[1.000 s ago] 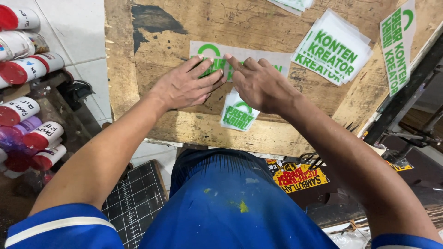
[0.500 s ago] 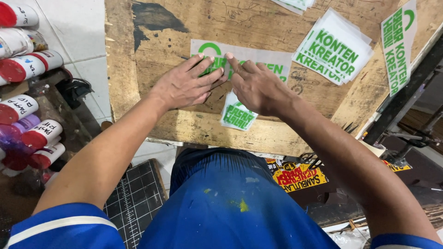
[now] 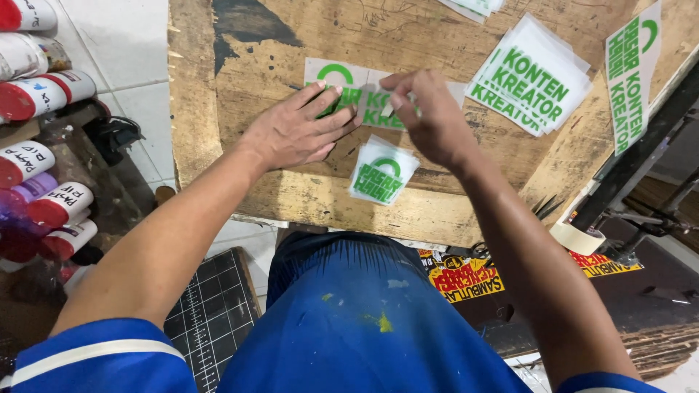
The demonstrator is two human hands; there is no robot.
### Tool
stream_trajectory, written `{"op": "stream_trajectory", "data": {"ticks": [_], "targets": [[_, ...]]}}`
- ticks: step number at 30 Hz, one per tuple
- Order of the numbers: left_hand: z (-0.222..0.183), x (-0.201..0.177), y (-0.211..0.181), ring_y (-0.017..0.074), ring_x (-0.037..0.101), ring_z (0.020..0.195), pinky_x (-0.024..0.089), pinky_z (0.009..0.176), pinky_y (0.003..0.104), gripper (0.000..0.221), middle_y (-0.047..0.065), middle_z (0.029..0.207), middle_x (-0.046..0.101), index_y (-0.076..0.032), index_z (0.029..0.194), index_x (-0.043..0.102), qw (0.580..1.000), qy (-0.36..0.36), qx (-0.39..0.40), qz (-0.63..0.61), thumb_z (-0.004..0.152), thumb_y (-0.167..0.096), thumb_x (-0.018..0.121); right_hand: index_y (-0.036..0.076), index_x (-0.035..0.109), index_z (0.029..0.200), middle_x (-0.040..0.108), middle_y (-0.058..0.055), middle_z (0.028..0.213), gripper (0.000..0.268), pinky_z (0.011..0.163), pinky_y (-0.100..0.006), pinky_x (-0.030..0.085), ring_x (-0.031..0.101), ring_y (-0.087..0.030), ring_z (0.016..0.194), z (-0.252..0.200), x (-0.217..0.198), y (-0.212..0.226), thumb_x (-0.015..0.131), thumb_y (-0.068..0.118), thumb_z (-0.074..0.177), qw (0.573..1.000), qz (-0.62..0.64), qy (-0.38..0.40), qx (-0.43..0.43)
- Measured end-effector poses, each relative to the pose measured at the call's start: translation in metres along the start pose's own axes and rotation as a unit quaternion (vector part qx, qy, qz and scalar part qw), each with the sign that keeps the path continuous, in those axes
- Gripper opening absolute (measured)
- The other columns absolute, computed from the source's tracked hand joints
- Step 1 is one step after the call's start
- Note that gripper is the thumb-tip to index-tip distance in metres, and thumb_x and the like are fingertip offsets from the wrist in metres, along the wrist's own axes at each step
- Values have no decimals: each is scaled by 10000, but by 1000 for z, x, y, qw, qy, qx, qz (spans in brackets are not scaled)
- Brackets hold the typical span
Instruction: Applying clear adhesive tape over printed labels and cutting the tape with scissors.
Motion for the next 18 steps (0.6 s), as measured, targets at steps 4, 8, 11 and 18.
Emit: {"op": "stream_trajectory", "data": {"ticks": [4,8,11,18], "targets": [[1,-2,0,298,409,1412,280,1239,480,666,46,1540,403,-179,1624,296,1000,9,2,12,1048,-514,315,2,521,888,587,-325,1392,180,1120,-581,430,525,-502,1308,-9,18,-10,572,76,1044,970,-147,-45,-186],[-1,0,0,274,406,1400,314,1224,445,538,35,1521,407,-221,1455,486,998,-61,-23,1,1021,-536,441,-62,464,1212,357,-315,1572,277,1173,-591,348,336,-484,1462,-17,27,-25,482,176,1072,973,-154,4,-171],[1,3,-1,260,381,1407,305,1228,432,465,28,1501,394,-246,1358,550,994,-105,-34,-14,1004,-542,494,3,515,1040,365,-209,1628,245,1191,-565,345,287,-434,1497,-20,32,-44,484,239,1097,952,-216,7,-215],[-1,0,-1,245,418,1386,310,1228,426,474,12,1514,414,-253,1367,554,994,-107,-38,-8,999,-547,501,25,533,1093,376,-154,1637,237,1211,-531,332,248,-371,1526,-22,26,-36,469,254,1096,946,-253,19,-201]]}}
Point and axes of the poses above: each hand's wrist, its own z-axis towards the middle knuckle, its own x-axis out of the palm, y = z × x, the point moved 1 cm from there along z, towards the middle knuckle
